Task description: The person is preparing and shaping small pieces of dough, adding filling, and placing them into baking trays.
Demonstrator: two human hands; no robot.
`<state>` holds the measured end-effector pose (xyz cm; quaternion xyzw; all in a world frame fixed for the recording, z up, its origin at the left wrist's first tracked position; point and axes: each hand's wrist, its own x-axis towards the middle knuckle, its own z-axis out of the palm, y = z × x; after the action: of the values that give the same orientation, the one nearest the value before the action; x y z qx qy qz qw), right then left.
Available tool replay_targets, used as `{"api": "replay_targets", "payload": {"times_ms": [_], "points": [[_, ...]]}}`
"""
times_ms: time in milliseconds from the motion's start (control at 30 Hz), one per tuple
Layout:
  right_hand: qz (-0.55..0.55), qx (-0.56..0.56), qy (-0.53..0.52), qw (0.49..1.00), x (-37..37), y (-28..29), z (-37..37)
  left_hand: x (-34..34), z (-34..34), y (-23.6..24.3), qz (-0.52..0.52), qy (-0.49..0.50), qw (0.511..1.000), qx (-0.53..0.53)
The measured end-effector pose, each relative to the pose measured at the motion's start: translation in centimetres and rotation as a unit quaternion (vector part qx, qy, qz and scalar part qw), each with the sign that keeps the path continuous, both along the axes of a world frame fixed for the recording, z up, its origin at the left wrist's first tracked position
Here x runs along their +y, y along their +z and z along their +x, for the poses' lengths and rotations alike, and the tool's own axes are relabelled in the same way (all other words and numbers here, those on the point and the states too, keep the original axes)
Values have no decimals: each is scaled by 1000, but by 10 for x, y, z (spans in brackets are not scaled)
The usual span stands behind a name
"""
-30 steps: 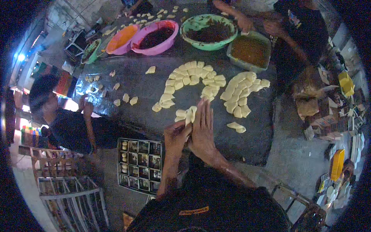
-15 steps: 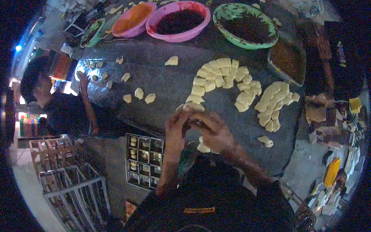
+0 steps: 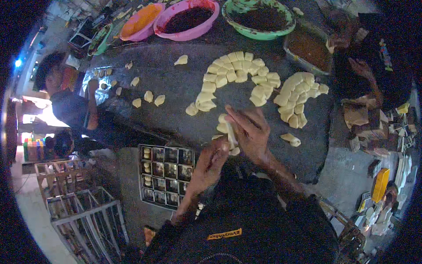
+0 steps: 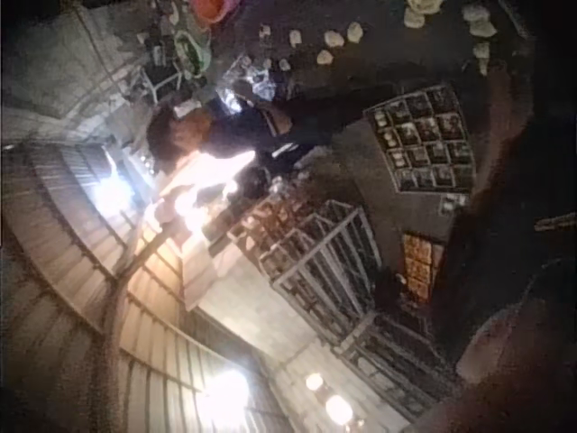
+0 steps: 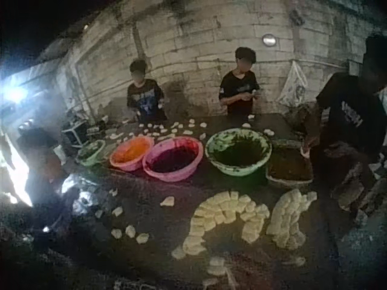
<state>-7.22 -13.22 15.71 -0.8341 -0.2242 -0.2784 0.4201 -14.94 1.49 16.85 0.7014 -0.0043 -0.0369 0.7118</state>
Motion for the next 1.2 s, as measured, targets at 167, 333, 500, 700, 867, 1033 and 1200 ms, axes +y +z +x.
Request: {"api": "replay_targets", "payload": {"times_ms": [167, 333, 500, 700, 867, 1033, 1200], "points": [[109, 276, -11, 955, -17, -41, -64, -33, -14, -6, 190, -34, 972, 132], [88, 385, 98, 913, -44, -29, -76, -50, -28, 28, 56, 70, 990, -106], [177, -56, -27, 982, -41, -17, -48, -14, -6, 4, 98, 146, 964, -201], [42, 221, 48, 973, -32, -160, -27, 44, 58, -122, 445, -82, 860, -237], [-76, 237, 59, 967, -33, -166, -9, 50, 105, -147, 473, -178, 829, -240], [-112, 239, 91, 960, -33, -162, 3, 51, 119, -148, 520, -220, 799, -205], [-164, 224, 57, 959, -31, -154, -10, 19, 92, -150, 450, -215, 827, -259]]}}
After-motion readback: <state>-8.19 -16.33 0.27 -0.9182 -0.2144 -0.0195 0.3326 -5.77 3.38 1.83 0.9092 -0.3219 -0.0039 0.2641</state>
